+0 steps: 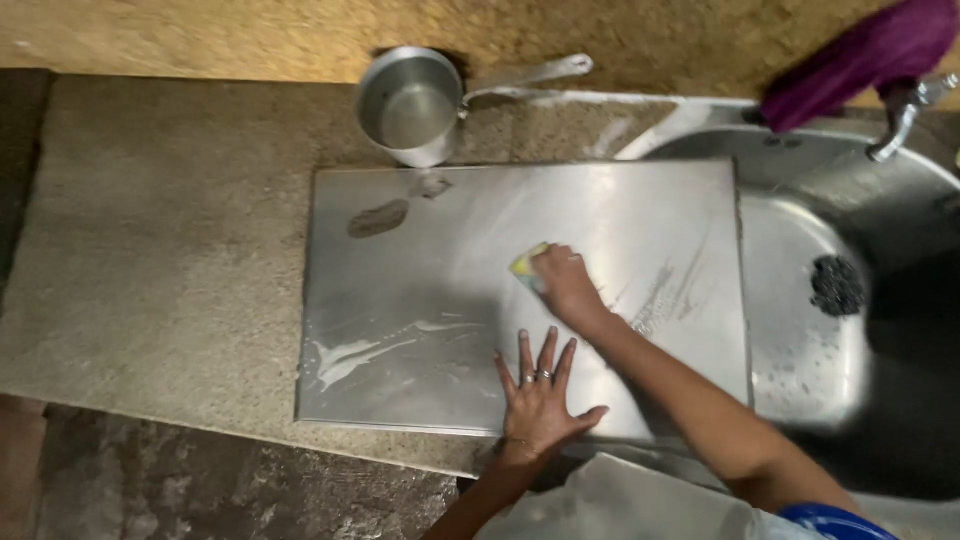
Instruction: Washing a large metal baking tray in a sink using a sponge and water
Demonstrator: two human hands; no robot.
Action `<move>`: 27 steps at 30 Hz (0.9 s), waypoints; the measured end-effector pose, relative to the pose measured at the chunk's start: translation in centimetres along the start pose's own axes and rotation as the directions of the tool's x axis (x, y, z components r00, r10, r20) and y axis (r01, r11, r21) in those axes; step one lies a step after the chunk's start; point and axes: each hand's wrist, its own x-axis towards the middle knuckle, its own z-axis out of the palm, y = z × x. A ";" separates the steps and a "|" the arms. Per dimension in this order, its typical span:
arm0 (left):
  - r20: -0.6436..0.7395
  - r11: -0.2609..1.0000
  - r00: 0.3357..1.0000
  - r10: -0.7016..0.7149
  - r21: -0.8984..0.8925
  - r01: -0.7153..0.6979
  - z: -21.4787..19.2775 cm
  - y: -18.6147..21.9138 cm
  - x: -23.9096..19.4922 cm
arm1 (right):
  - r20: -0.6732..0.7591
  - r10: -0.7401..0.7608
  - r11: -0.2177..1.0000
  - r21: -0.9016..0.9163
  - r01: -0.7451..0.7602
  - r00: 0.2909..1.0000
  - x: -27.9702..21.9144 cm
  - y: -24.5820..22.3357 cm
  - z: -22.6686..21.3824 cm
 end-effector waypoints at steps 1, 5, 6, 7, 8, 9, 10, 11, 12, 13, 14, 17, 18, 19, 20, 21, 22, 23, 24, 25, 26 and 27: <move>-0.009 1.000 1.000 0.001 0.003 -0.001 -0.2 0.1 0.3 | -0.071 0.171 0.946 0.291 -0.144 0.983 -0.1 4.1 2.1; -0.003 0.996 1.000 -0.003 -0.089 0.003 -2.3 0.0 0.2 | -0.585 0.162 0.934 -0.168 -0.314 0.795 1.7 21.4 -3.3; 0.000 0.996 1.000 -0.009 -0.087 0.009 -2.4 0.0 0.2 | -0.581 0.162 0.937 -0.164 -0.310 0.797 4.0 22.5 -0.7; 0.009 0.996 1.000 -0.025 -0.088 0.025 -2.5 0.0 0.3 | -0.633 0.315 0.882 -0.080 -0.465 0.707 6.3 23.7 2.0; 0.015 0.995 0.999 -0.029 -0.095 0.030 -2.4 0.3 0.6 | -0.672 0.456 0.793 0.007 -0.610 0.584 8.1 25.3 4.2; 0.016 0.995 1.000 -0.024 -0.100 0.026 -3.0 0.3 0.6 | -0.672 0.456 0.789 0.003 -0.614 0.583 9.4 21.2 8.2; 0.045 0.976 0.999 -0.021 -0.215 0.030 -3.6 0.3 0.8 | -0.604 0.472 0.852 0.128 -0.507 0.642 12.5 16.9 11.9; 0.071 0.945 0.997 -0.015 -0.326 0.037 -4.2 0.3 1.0 | -0.534 0.469 0.882 0.258 -0.393 0.703 16.7 12.1 15.1; 0.071 0.944 0.997 -0.016 -0.328 0.038 -3.8 0.1 0.6 | -0.534 0.468 0.883 0.257 -0.393 0.704 17.1 7.6 15.8; -0.087 0.931 0.996 0.003 -0.365 -0.035 -3.4 0.0 0.2 | -0.459 0.347 0.935 0.097 -0.342 0.818 18.3 2.6 16.8; -0.242 0.913 0.970 0.017 -0.391 -0.114 -3.2 0.0 -0.1 | -0.355 0.228 0.962 -0.059 -0.266 0.907 20.5 -2.4 17.4; 0.015 0.930 0.999 -0.043 -0.366 0.045 -2.8 0.4 0.2 | -0.320 0.074 0.994 0.100 -0.044 0.944 20.3 0.4 16.8; 0.018 0.930 0.999 -0.045 -0.364 0.049 -2.5 0.7 -0.2 | -0.319 0.073 0.994 0.103 -0.042 0.945 16.7 6.4 19.3; 0.023 0.972 0.999 -0.042 -0.233 0.046 -2.2 1.0 -0.6 | -0.343 0.192 0.964 0.243 -0.111 0.920 14.0 14.1 19.8; 0.018 0.995 0.999 -0.040 -0.091 0.041 -1.7 0.9 -0.4 | -0.358 0.304 0.912 0.378 -0.161 0.883 13.5 20.4 19.9; 0.009 0.996 0.999 -0.044 -0.083 0.045 -1.1 1.1 0.1 | -0.365 0.296 0.913 0.380 -0.149 0.883 9.8 23.2 12.1; 0.018 0.995 0.999 -0.051 -0.090 0.053 -0.6 1.4 -0.2 | -0.495 0.244 0.966 0.053 -0.251 0.834 7.0 23.3 6.4; 0.027 0.994 0.998 -0.058 -0.096 0.060 -0.1 1.7 -0.5 | -0.596 0.141 0.894 -0.266 -0.360 0.790 4.9 24.3 0.2; 0.029 0.993 0.998 -0.062 -0.095 0.064 -0.9 2.2 -1.0 | -0.594 0.141 0.896 -0.265 -0.357 0.792 3.5 23.6 -1.3; 0.044 0.997 0.997 -0.058 -0.053 0.061 -1.7 2.7 -1.4 | -0.610 0.233 0.839 -0.268 -0.473 0.757 2.2 22.9 -2.9; 0.058 0.998 0.997 -0.059 -0.015 0.060 -2.5 3.5 -1.6 | -0.626 0.314 0.770 -0.272 -0.578 0.714 1.0 22.5 -4.7; 0.058 0.998 0.996 -0.067 -0.017 0.068 -2.4 3.7 -1.7 | -0.622 0.310 0.773 -0.275 -0.572 0.719 3.1 23.4 -1.7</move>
